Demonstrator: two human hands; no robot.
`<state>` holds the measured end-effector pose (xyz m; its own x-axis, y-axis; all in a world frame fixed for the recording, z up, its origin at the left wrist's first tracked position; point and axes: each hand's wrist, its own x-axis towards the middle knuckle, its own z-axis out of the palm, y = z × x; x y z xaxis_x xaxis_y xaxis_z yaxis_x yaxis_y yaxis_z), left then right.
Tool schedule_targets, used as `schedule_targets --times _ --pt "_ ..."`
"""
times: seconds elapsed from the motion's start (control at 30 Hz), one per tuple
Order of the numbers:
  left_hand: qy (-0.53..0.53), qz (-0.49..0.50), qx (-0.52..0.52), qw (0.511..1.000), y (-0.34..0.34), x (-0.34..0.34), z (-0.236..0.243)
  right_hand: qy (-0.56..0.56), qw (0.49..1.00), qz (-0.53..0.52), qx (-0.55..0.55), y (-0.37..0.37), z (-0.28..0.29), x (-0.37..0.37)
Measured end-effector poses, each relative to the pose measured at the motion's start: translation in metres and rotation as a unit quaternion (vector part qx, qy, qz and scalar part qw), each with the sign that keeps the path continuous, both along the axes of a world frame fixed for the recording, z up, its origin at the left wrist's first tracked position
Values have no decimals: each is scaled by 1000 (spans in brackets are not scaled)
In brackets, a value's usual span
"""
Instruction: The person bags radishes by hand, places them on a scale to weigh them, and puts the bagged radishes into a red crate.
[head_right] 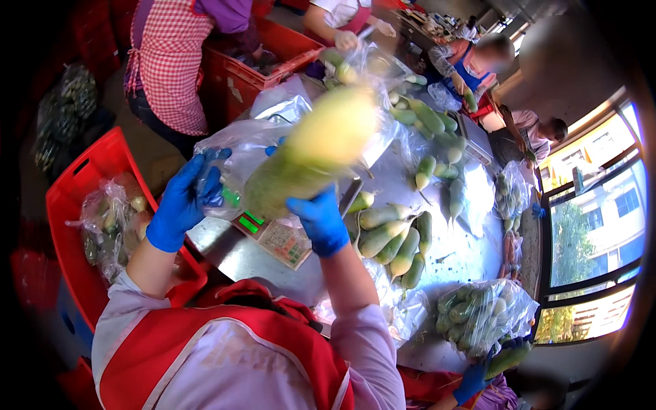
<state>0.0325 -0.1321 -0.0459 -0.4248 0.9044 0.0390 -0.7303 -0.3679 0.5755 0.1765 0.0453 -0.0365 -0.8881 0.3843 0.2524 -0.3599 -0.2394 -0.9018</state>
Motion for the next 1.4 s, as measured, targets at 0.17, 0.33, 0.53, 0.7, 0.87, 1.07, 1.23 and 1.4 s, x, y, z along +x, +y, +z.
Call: schedule_targets --times 0.17,0.33,0.53,0.7,0.87,1.07,1.23,1.4 --pt "-123 46 8 991 -10 -18 7 -120 879 -21 460 32 -37 -39" --pt "-131 -27 121 984 -22 -30 -56 -262 789 64 552 32 -55 -5" --pt "-18 81 38 996 -19 -37 -56 -274 862 1 427 44 -45 21" --pt "102 68 66 990 -9 -42 -33 -251 874 6 416 53 -43 31" --pt "175 7 5 984 -3 -23 12 -342 762 -7 550 63 -66 14" --pt "216 24 -45 975 -15 -25 -5 -324 659 -93 673 41 -99 6" --pt "265 62 -149 951 -43 -19 -9 -217 801 -173 530 42 -96 33" --pt "321 144 -172 920 -66 -23 -9 -202 879 -186 390 5 -76 51"
